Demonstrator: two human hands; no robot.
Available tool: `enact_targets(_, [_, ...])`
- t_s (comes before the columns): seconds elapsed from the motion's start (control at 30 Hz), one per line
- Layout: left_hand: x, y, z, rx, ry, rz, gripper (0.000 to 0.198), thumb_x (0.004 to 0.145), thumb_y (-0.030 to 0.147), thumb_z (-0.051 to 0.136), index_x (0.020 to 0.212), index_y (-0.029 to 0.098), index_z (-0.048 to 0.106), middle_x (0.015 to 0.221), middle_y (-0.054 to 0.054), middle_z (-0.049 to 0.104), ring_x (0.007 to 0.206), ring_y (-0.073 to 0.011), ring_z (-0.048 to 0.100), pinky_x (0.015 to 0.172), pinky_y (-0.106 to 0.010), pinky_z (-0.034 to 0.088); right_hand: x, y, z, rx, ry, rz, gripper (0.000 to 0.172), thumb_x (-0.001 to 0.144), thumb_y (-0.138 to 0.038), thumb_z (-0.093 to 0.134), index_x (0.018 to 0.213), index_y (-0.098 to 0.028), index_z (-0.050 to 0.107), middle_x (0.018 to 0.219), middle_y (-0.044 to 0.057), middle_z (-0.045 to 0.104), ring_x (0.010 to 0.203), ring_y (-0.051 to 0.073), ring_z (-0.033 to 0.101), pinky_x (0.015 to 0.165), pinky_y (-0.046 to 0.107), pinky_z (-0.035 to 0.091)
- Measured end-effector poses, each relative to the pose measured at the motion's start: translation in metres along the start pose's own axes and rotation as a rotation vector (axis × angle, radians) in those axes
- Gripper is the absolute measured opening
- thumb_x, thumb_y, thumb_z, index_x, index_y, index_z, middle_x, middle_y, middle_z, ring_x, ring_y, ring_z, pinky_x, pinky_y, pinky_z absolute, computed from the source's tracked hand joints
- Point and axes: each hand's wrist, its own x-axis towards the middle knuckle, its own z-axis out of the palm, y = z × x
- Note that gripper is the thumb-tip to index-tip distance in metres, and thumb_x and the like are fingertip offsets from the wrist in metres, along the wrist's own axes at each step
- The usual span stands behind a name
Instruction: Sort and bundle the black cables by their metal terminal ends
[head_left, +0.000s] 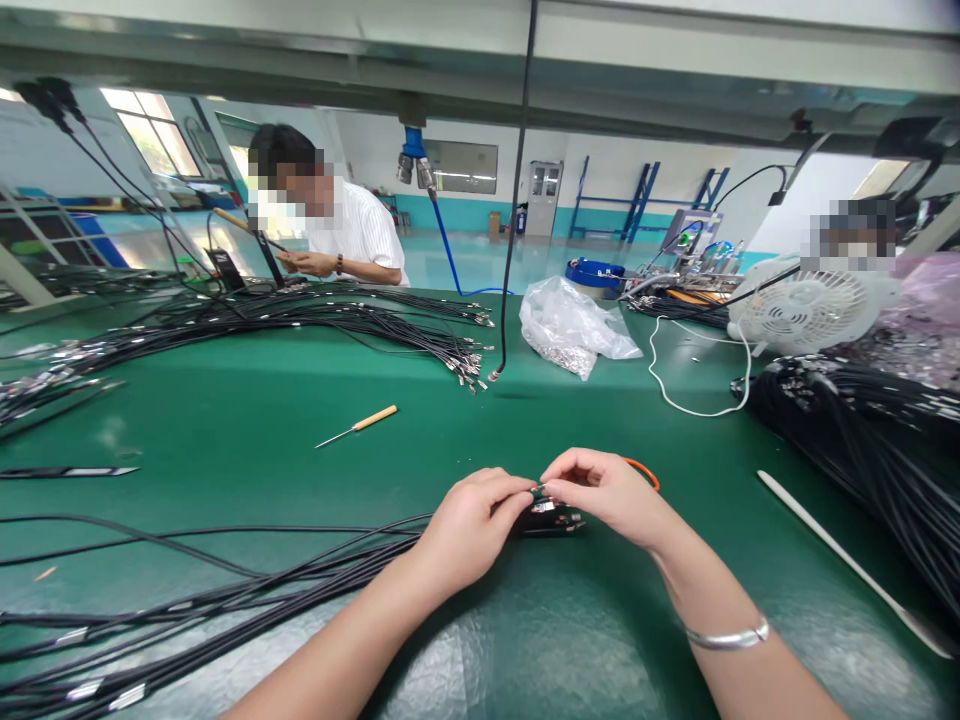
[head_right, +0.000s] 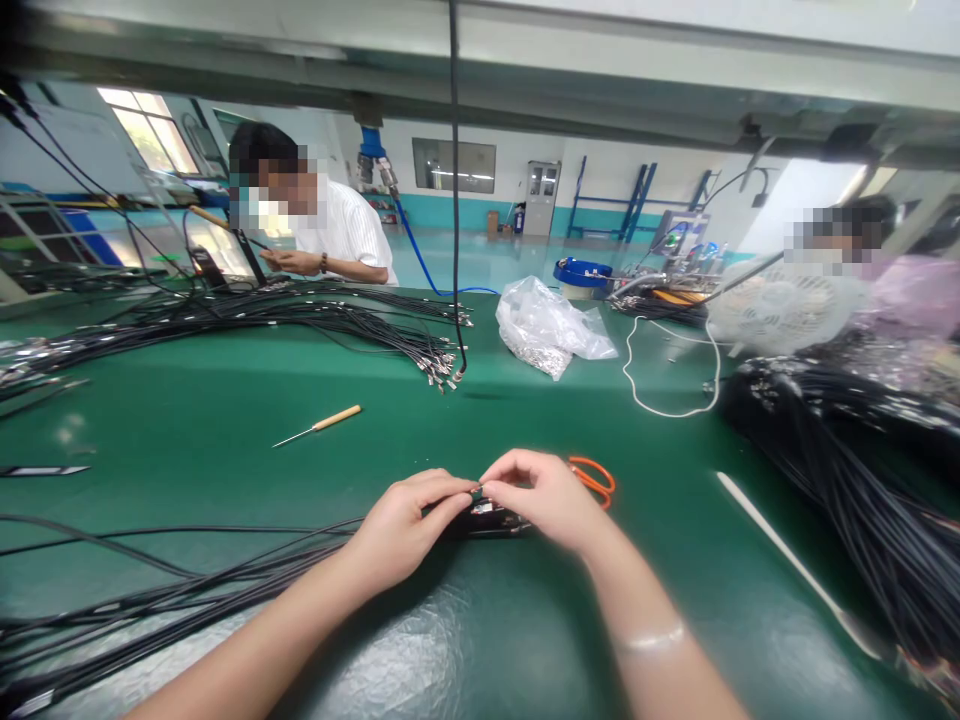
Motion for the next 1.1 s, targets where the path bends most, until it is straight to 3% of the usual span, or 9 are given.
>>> enact_targets(0.2, [0.0,-0.003,0.004,0.012,0.146,0.037,0.016,0.084,0.023,0.053,0.089,0.026,0.069,0.079,0.0,0.063,0.079,-0.0146,0.055,0.074,-0.026,0.042,0.001,0.001,0.001,0.002,-0.005,-0.003,0.018,0.076,-0.034,0.067,0.082,-0.017,0.064,0.079,0.002,0.062,0.073,0.017,0.056,0.066,0.027,0.045])
enact_targets(0.37, [0.001,-0.003,0.006,0.06,0.196,0.067,0.014,0.083,0.021,0.054,0.086,0.023,0.068,0.077,0.0,0.062,0.078,-0.0141,0.054,0.073,-0.026,0.042,0.001,0.003,0.0,0.002,0.029,-0.019,0.02,0.074,-0.034,0.068,0.084,-0.017,0.063,0.079,0.002,0.063,0.074,0.017,0.057,0.068,0.028,0.046])
enact_targets(0.63, [-0.001,-0.009,0.009,0.128,0.192,0.114,0.023,0.087,0.023,0.048,0.101,0.028,0.066,0.077,-0.001,0.058,0.076,-0.014,0.053,0.07,-0.026,0.042,0.002,0.005,0.0,-0.054,0.016,-0.078,0.019,0.078,-0.034,0.065,0.088,-0.018,0.063,0.086,0.003,0.064,0.081,0.018,0.058,0.074,0.03,0.046])
enact_targets(0.93, [0.001,-0.017,0.016,0.159,0.211,0.123,0.023,0.089,0.023,0.045,0.097,0.025,0.066,0.077,-0.002,0.059,0.076,-0.0141,0.052,0.07,-0.026,0.042,0.005,0.013,0.001,-0.051,0.021,-0.015,0.021,0.078,-0.035,0.065,0.092,-0.019,0.062,0.086,0.003,0.064,0.08,0.018,0.058,0.073,0.03,0.046])
enact_targets(1.1, [0.0,-0.027,0.024,0.293,0.136,0.045,0.024,0.089,0.02,0.041,0.1,0.02,0.062,0.087,-0.005,0.062,0.083,-0.0192,0.052,0.078,-0.034,0.042,0.011,0.032,-0.007,-0.092,0.124,0.03,0.028,0.078,-0.043,0.061,0.09,-0.018,0.063,0.088,0.005,0.064,0.084,0.021,0.058,0.078,0.033,0.044])
